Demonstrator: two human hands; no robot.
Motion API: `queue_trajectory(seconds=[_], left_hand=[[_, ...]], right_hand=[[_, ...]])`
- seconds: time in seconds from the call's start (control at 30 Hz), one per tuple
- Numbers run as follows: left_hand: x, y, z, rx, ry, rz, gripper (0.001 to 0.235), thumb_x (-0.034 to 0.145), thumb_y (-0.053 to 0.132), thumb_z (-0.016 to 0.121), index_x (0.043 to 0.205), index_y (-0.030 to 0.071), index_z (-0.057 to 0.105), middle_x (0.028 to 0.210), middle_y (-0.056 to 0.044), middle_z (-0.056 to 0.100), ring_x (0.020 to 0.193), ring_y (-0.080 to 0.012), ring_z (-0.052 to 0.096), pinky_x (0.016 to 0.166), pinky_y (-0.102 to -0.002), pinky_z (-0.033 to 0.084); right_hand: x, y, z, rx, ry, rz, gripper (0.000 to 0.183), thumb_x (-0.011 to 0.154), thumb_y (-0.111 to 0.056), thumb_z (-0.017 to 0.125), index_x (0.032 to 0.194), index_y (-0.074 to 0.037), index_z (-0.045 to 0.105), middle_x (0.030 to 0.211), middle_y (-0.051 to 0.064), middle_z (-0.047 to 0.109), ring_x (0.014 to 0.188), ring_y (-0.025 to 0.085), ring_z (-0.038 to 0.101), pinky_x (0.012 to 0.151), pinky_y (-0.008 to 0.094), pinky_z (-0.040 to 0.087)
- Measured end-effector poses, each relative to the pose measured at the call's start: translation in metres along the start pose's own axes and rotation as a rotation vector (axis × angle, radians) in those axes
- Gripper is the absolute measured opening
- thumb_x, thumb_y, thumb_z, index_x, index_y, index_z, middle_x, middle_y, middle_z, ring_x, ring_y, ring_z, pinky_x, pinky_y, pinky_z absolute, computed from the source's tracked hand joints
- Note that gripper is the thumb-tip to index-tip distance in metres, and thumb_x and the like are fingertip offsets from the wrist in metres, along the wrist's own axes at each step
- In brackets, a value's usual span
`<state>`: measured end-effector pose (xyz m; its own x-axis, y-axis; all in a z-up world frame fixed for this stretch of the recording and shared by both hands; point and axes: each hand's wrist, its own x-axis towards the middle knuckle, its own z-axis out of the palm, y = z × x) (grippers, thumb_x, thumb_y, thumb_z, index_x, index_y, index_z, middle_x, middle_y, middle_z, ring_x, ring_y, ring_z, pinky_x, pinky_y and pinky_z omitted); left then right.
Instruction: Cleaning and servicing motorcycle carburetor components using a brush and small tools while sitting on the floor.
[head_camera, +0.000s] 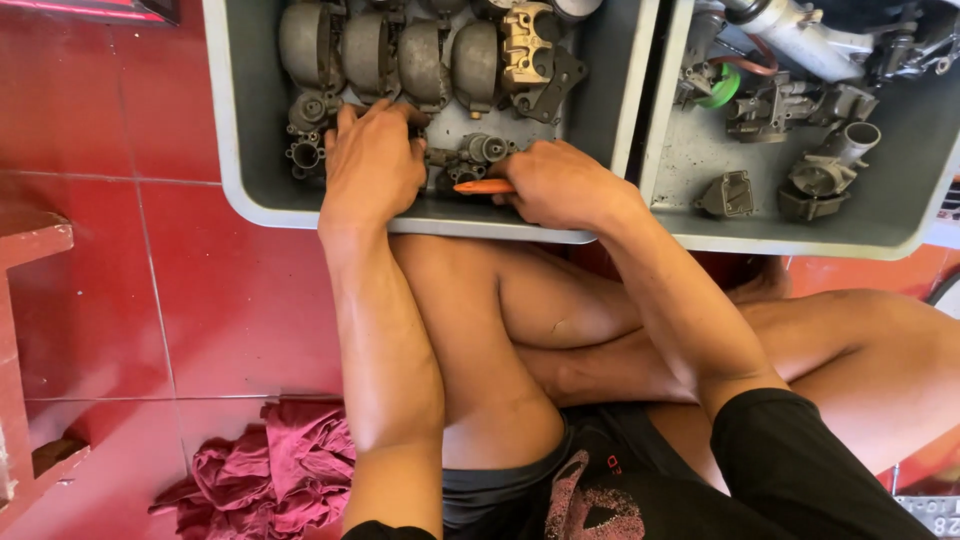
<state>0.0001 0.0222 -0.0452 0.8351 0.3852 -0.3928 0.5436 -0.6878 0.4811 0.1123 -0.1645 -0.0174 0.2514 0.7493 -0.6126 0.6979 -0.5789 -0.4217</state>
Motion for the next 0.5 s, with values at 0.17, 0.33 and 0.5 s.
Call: queue_trajectory(seconds=[0.17, 0.33, 0.5], left_hand=[[-0.007, 0.009, -0.023, 0.005, -0.151, 0.032, 0.03, 0.1, 0.015, 0.061, 0.128, 0.007, 0.068, 0.132, -0.021, 0.062, 0.125, -0.0456, 0.046, 0.101, -0.062, 0.039], [-0.003, 0.005, -0.013, 0.04, -0.143, 0.026, 0.03, 0.098, 0.019, 0.063, 0.126, 0.011, 0.069, 0.133, -0.017, 0.064, 0.126, -0.0449, 0.047, 0.101, -0.065, 0.037], [-0.003, 0.004, -0.015, 0.027, -0.161, 0.045, 0.027, 0.099, 0.019, 0.06, 0.121, 0.007, 0.071, 0.124, -0.018, 0.066, 0.122, -0.0442, 0.048, 0.101, -0.063, 0.036]], right_hand=[[-0.008, -0.002, -0.009, -0.017, 0.087, 0.01, 0.032, 0.095, -0.026, 0.066, 0.113, 0.0, 0.072, 0.094, 0.028, 0.076, 0.09, 0.051, 0.074, 0.081, 0.06, 0.059], [-0.012, -0.014, -0.029, -0.111, 0.302, -0.004, 0.062, 0.089, -0.033, 0.081, 0.139, -0.003, 0.059, 0.107, 0.026, 0.07, 0.096, 0.051, 0.072, 0.079, 0.061, 0.06], [0.014, 0.014, -0.002, 0.048, 0.217, -0.073, 0.042, 0.09, -0.027, 0.078, 0.125, -0.006, 0.068, 0.103, 0.022, 0.075, 0.097, 0.048, 0.073, 0.086, 0.059, 0.059]])
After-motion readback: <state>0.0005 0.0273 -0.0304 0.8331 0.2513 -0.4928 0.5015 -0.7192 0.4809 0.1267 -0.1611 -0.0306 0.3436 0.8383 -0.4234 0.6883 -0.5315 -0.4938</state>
